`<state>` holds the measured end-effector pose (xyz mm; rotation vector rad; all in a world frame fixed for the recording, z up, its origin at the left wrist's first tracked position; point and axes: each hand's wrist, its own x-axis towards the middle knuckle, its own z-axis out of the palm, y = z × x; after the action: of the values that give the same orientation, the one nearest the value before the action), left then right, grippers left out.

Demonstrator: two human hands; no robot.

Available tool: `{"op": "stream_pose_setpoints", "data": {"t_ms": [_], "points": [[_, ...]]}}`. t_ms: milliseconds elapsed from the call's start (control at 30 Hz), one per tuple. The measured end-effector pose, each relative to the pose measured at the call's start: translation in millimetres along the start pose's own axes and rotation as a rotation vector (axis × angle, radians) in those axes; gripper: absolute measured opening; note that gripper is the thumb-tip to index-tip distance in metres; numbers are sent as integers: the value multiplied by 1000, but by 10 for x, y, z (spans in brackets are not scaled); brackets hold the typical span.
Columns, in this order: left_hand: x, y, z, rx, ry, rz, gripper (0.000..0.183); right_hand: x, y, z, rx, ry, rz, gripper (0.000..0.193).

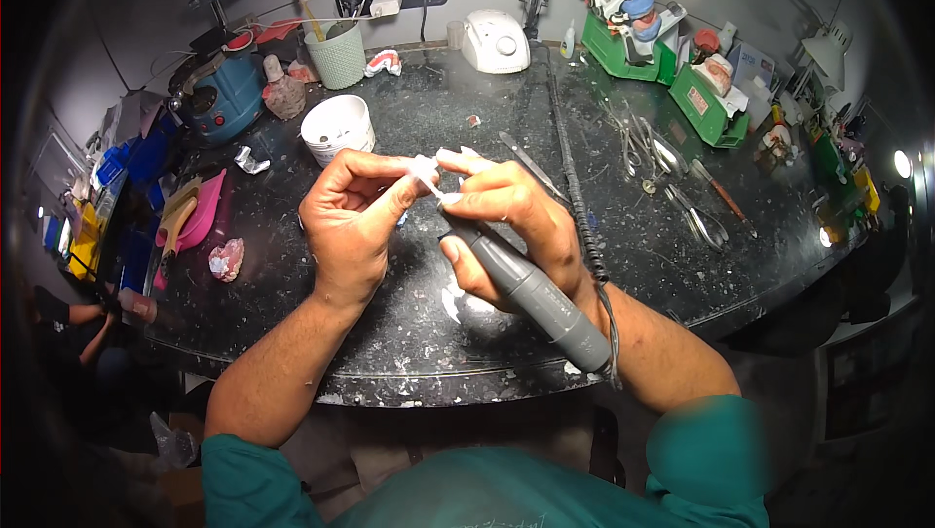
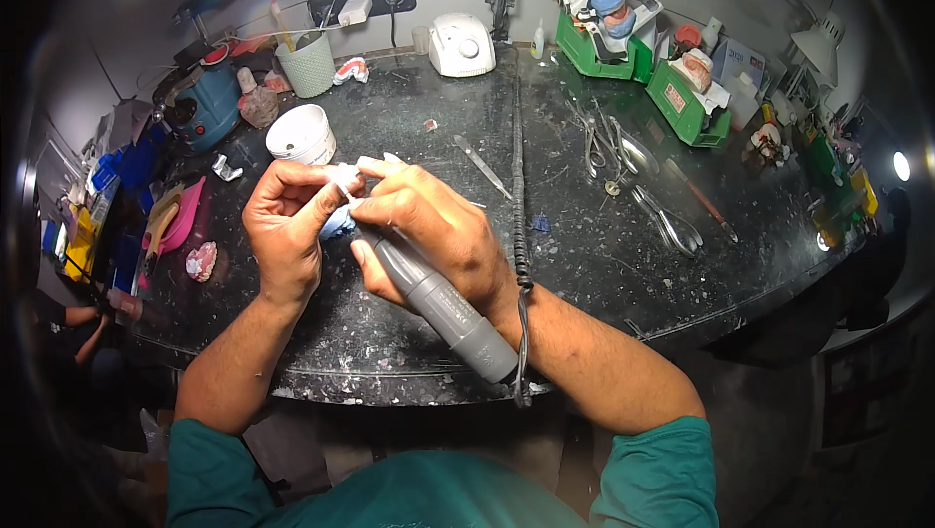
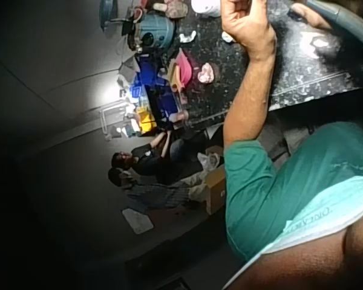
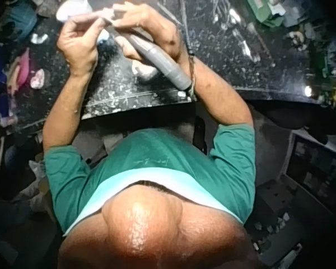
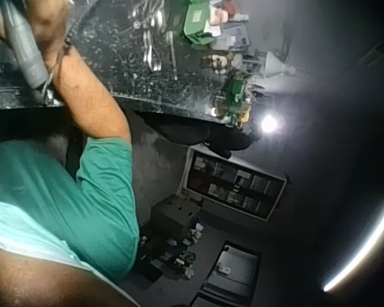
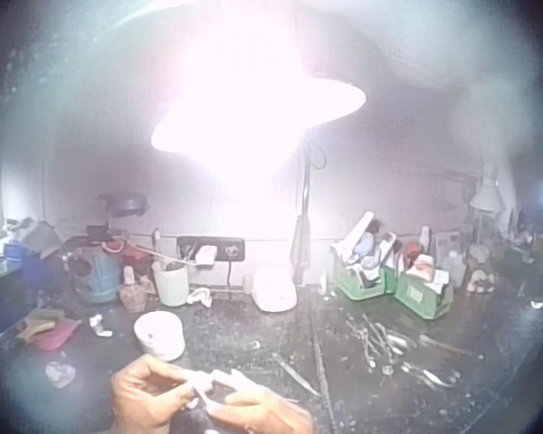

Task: The person uses a rotary grinding tool to shape and smooth a small white dental prosthesis. They hold the object with their left hand and apply the rotating bit with their right hand, working on various surfaces of the item. The person occasionally pauses to inspect the object before continuing the grinding process.

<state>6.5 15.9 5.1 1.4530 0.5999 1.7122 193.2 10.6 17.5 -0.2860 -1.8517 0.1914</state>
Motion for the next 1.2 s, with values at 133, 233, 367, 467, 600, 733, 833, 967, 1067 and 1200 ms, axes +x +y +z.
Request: {"op": "stream_pose_setpoints", "data": {"t_ms": [133, 233, 367, 467, 600, 733, 833, 967, 1067, 1200], "points": [[-2, 6, 13, 42, -5, 7, 13, -10, 0, 1, -17, 38, 52, 42], [11, -2, -4, 14, 5, 5, 14, 2, 7, -20, -6, -38, 2, 42], [-2, 10, 24, 26, 9, -3, 13, 1, -3, 2, -38, 27, 9, 42], [0, -16, 3, 15, 18, -18, 13, 1, -18, -11, -17, 23, 51, 42], [0, -9, 9, -3, 17, -18, 14, -1, 17, -8, 13, -8, -5, 41], [-2, -23, 13, -9, 24, -34, 15, 5, -18, -8, -15, 18, 14, 40], [1, 0, 21, -17, 25, -19, 15, 8, -12, -21, -18, 9, 12, 41], [0, -13, 14, -12, 22, -31, 14, -19, 0, -4, -19, 7, 27, 42], [1, 2, 24, -17, 23, -31, 14, -25, 7, 10, -17, 33, 45, 43], [0, -19, 2, -1, 32, -43, 14, -18, 29, 1, 15, 5, 13, 42]]}}
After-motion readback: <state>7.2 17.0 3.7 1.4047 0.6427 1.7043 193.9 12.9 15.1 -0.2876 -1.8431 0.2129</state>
